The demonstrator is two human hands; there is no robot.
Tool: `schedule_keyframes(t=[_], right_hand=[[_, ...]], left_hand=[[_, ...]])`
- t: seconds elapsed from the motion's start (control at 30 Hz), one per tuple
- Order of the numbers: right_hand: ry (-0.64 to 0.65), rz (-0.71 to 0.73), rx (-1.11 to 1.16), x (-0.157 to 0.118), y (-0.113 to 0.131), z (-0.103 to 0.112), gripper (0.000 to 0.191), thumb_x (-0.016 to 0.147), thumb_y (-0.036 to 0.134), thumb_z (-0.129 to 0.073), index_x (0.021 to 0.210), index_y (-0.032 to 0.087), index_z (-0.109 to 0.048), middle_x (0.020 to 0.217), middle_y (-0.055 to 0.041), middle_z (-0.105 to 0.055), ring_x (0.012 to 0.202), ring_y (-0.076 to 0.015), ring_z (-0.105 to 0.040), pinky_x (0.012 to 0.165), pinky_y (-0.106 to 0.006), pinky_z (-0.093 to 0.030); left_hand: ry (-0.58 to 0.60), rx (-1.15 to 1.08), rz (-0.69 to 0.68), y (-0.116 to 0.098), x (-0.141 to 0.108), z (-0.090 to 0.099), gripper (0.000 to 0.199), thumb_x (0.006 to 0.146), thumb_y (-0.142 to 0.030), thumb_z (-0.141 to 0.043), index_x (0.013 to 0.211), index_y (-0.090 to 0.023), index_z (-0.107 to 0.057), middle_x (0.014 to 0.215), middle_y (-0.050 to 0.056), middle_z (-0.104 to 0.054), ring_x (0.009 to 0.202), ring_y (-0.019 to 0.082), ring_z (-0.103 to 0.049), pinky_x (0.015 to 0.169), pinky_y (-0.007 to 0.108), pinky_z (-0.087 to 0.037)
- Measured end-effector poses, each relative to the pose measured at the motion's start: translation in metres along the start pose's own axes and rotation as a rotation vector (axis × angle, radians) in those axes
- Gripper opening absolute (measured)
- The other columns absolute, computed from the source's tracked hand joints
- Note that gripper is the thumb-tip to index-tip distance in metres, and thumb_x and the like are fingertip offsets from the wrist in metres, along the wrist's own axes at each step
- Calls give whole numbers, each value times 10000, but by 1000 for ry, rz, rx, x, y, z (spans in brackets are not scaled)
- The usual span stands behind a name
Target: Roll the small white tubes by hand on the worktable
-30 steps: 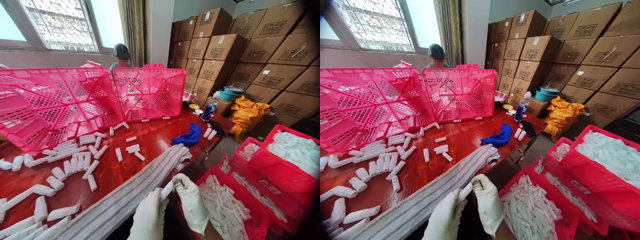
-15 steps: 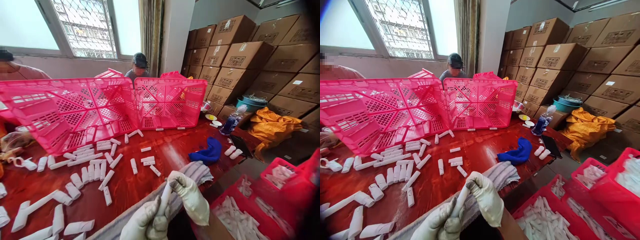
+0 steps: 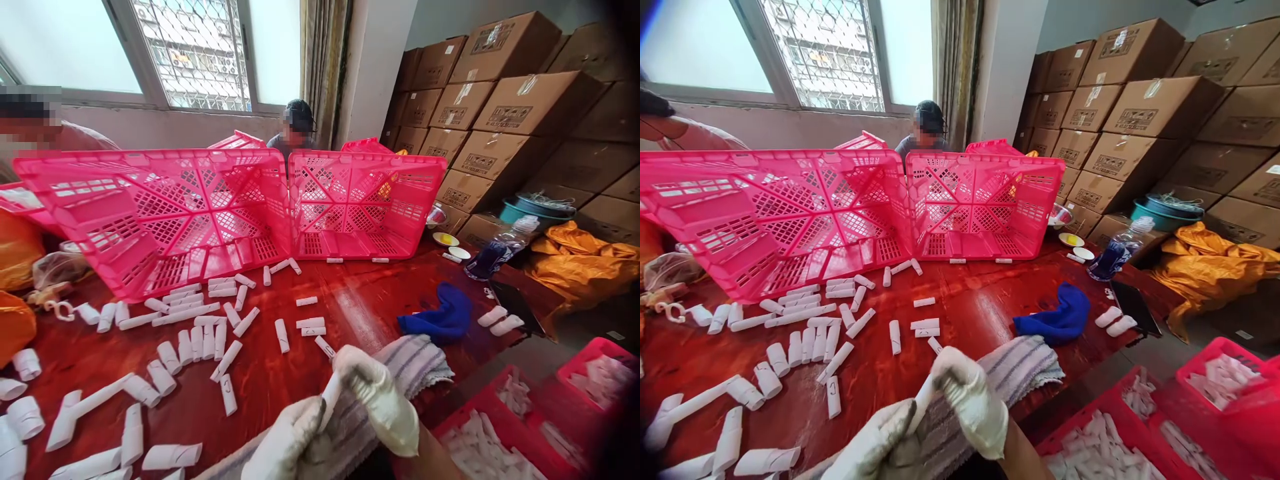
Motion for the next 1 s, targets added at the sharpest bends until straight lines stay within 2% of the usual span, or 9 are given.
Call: schedule_keyframes(t=[0.1,0.17,0.27,0.4,0.5,0.63,0.73,0.87,1.0], right_hand=[[44,22,-16,-4,0,-6,359,909,496,-490,716,198,-538,748,0,-470,715,-144,-454,704,-268,-391],[59,9,-5,-7,-5,-9,348,893,525,-497,767,204,-542,790,-11,-497,733,-151,-472,706,-272,-412],[-14,-82,-3,-6,-21,-1,327,851,540,-549,853,213,-528,819,-21,-552,722,-159,-528,684,-277,-452],[-298,-234,-362,14,-39,55,162,866,374,-514,888,214,-511,831,-28,-622,765,-170,-601,724,-281,-477],[-193,-501,-934,51,-42,109,95,827,285,-522,826,204,-571,788,-40,-672,749,-178,-633,700,-270,-467],[-323,-588,-1236,129,-33,167,251,883,352,-460,964,176,-619,987,-146,-674,907,-271,-643,731,-355,-467],[-426,-573,-1372,184,-34,190,286,890,194,-452,1152,167,-562,1234,-178,-562,1125,-301,-561,840,-395,-452],[-397,-580,-1448,215,-55,197,251,906,152,-464,1125,147,-585,1209,-153,-569,1102,-270,-574,866,-395,-465],[-329,-530,-1463,219,-74,185,295,964,266,-400,1153,113,-567,1174,-176,-583,1091,-283,-569,844,-426,-466]], left_hand=[[-59,109,-50,1,4,2,474,742,-643,-605,765,-193,-460,589,-68,-370,461,52,-280,447,175,-263],[-183,319,-145,0,9,3,483,749,-645,-593,801,-173,-505,705,-15,-485,604,89,-428,561,188,-368],[-206,729,-201,-7,17,5,464,844,-611,-456,879,-164,-579,842,46,-594,783,161,-535,734,252,-429],[-503,1254,-206,-42,28,20,360,890,-369,-422,1124,-174,-615,1095,111,-636,1012,230,-576,924,333,-404],[-716,1513,-198,-72,45,24,452,826,-306,-499,1263,-213,-572,1319,134,-524,1180,271,-504,987,381,-376],[-589,1764,-198,-82,81,16,881,496,-445,-784,1326,-370,-498,1497,94,-337,1344,372,-303,1026,527,-298],[-457,1847,-195,-79,105,18,1090,293,-521,-827,1321,-412,-483,1540,102,-243,1388,401,-198,1042,579,-218],[-403,1859,-149,-86,118,32,904,341,-595,-794,1201,-413,-588,1459,97,-394,1392,370,-209,1063,568,-186],[-460,1866,-82,-87,108,54,514,572,-495,-729,1068,-372,-669,1321,84,-550,1325,366,-346,1040,603,-193]])
Point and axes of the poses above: each hand's wrist, its own x-axis towards the middle knuckle, its own z-axis out of the back of the hand, y = z × x, the point moved 2 cm from there along x, towards the middle knuckle
